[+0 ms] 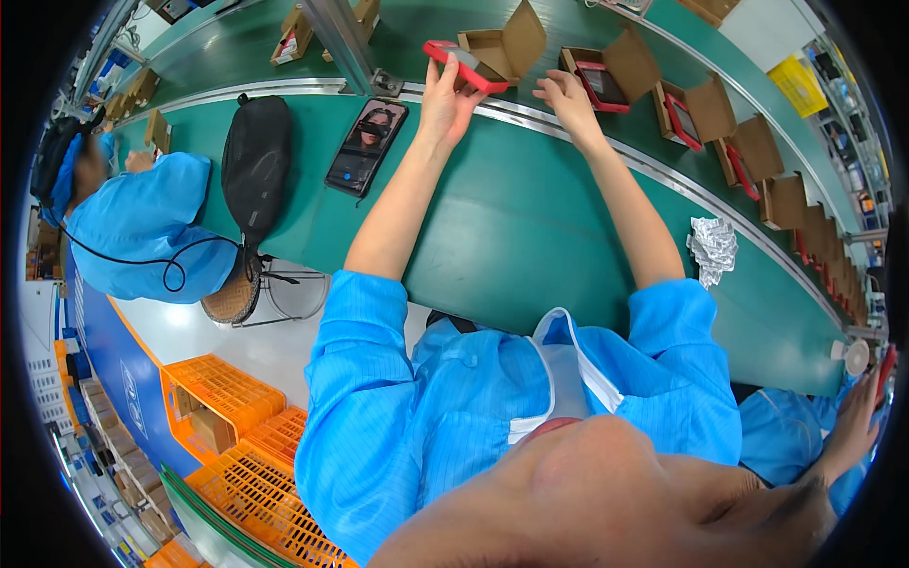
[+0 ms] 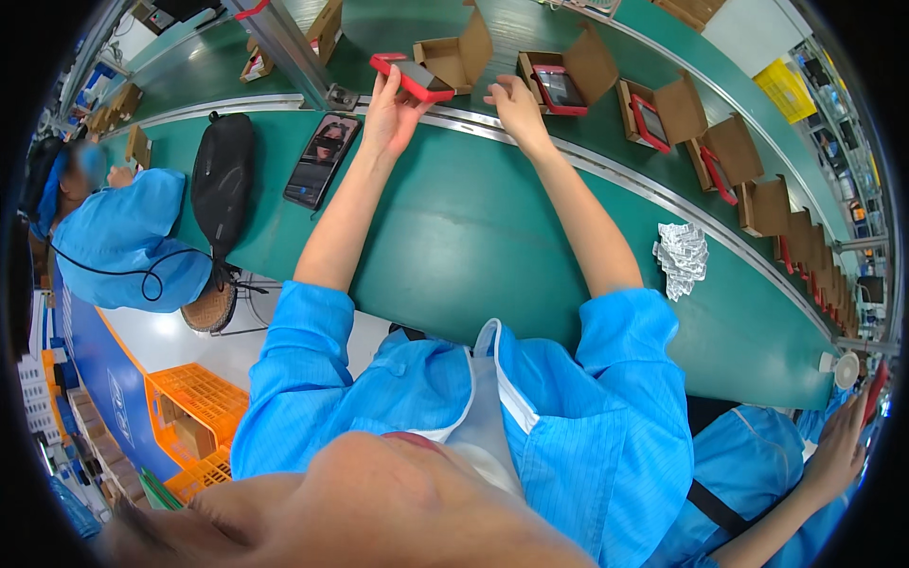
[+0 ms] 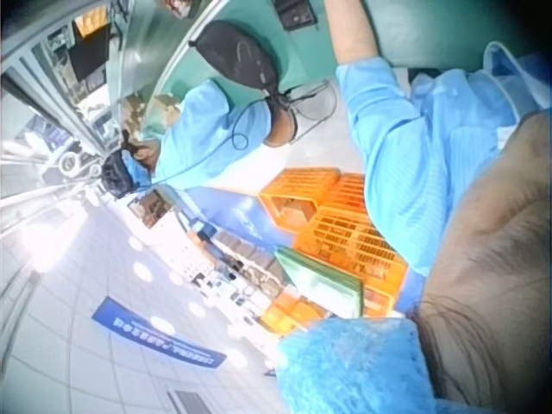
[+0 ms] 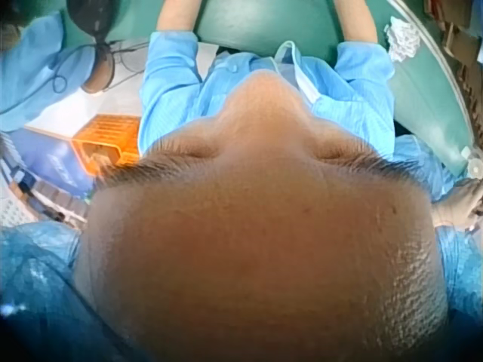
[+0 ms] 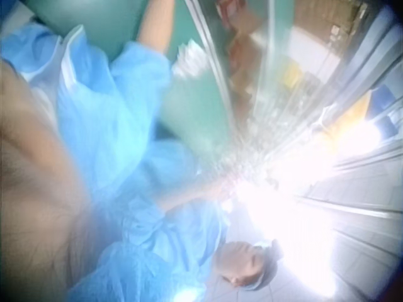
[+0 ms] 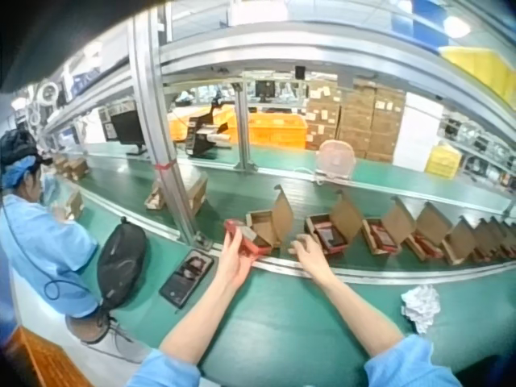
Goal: Packaging handheld electronic devices into cardboard boxes on an assembly line.
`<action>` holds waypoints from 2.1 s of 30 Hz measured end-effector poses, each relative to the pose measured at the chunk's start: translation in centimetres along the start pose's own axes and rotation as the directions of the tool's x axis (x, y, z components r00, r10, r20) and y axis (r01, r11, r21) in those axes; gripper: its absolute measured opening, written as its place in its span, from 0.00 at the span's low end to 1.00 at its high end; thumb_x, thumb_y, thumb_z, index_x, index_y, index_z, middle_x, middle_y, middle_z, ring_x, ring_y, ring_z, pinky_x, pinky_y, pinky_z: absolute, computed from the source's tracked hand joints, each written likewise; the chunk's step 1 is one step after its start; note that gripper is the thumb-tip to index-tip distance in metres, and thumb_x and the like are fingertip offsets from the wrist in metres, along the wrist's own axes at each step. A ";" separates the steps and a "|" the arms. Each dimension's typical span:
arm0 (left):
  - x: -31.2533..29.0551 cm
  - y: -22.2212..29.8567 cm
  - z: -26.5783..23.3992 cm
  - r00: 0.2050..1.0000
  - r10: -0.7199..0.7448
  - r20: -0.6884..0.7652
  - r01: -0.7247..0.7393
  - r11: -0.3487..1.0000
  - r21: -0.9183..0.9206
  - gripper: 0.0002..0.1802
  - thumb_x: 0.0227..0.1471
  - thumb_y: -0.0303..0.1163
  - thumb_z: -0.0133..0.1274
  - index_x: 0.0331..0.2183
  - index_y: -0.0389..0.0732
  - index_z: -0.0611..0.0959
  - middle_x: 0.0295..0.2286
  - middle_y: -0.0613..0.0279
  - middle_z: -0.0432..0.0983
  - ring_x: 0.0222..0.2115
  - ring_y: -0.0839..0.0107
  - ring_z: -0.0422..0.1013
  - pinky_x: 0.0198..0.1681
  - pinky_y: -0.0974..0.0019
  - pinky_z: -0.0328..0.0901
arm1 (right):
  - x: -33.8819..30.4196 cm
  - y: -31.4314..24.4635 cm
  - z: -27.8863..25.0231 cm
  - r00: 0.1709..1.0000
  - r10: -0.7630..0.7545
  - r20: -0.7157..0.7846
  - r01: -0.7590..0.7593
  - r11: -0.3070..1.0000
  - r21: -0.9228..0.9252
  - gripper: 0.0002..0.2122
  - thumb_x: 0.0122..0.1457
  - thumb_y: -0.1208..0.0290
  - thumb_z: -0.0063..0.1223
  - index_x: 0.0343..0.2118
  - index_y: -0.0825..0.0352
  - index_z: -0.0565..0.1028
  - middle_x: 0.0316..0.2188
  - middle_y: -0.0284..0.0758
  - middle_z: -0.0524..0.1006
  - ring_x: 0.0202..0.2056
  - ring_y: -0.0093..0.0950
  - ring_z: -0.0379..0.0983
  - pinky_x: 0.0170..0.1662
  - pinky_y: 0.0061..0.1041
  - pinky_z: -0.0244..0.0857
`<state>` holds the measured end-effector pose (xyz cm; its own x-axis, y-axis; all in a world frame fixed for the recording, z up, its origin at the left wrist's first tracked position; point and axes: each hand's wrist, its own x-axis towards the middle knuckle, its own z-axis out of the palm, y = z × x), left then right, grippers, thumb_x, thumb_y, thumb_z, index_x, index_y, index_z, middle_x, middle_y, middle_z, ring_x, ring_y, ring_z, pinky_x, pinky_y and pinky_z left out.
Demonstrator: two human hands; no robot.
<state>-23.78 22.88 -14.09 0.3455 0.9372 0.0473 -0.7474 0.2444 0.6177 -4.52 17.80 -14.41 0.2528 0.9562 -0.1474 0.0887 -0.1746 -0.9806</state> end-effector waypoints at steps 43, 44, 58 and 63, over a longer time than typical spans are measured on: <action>0.1 -6.3 4.7 0.957 -0.007 -0.291 -0.020 0.996 -0.092 0.28 0.48 0.46 0.59 0.39 0.34 0.69 0.35 0.54 0.70 0.37 0.63 0.72 0.43 0.57 0.71 | -1.9 -0.9 1.0 0.209 -0.978 -0.023 0.495 0.126 -0.860 0.09 0.44 0.66 0.64 0.27 0.60 0.75 0.25 0.24 0.74 0.28 0.22 0.70 0.35 0.24 0.56; 0.1 -6.3 4.7 0.957 -0.007 -0.292 -0.021 0.996 -0.092 0.28 0.48 0.46 0.59 0.39 0.34 0.69 0.35 0.54 0.70 0.37 0.63 0.72 0.43 0.57 0.71 | -1.8 -0.9 1.0 0.201 -0.979 -0.034 0.502 0.132 -0.855 0.09 0.44 0.66 0.64 0.27 0.60 0.75 0.25 0.24 0.74 0.28 0.22 0.70 0.35 0.25 0.56; 0.0 -6.1 4.6 0.924 -0.182 -0.336 0.148 0.981 -0.124 0.27 0.49 0.45 0.58 0.43 0.37 0.69 0.39 0.52 0.67 0.42 0.63 0.67 0.45 0.58 0.69 | -2.6 0.0 -0.6 0.235 -0.933 0.273 0.608 -0.078 -0.790 0.06 0.48 0.72 0.55 0.29 0.63 0.70 0.28 0.29 0.71 0.30 0.25 0.69 0.35 0.28 0.58; -0.2 -6.8 5.6 0.921 -0.229 -0.314 0.200 0.972 -0.123 0.29 0.48 0.44 0.59 0.44 0.36 0.67 0.40 0.51 0.66 0.44 0.61 0.65 0.47 0.55 0.68 | -4.1 0.3 -2.1 0.354 -0.894 0.275 0.631 0.012 -0.776 0.06 0.49 0.76 0.52 0.30 0.63 0.69 0.27 0.30 0.71 0.30 0.27 0.69 0.36 0.27 0.58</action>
<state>-15.59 19.61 -13.89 0.3115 0.8856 -0.3444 -0.7271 0.4555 0.5137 -3.46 13.34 -13.86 -0.2545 0.5596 0.7887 0.9078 0.4193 -0.0046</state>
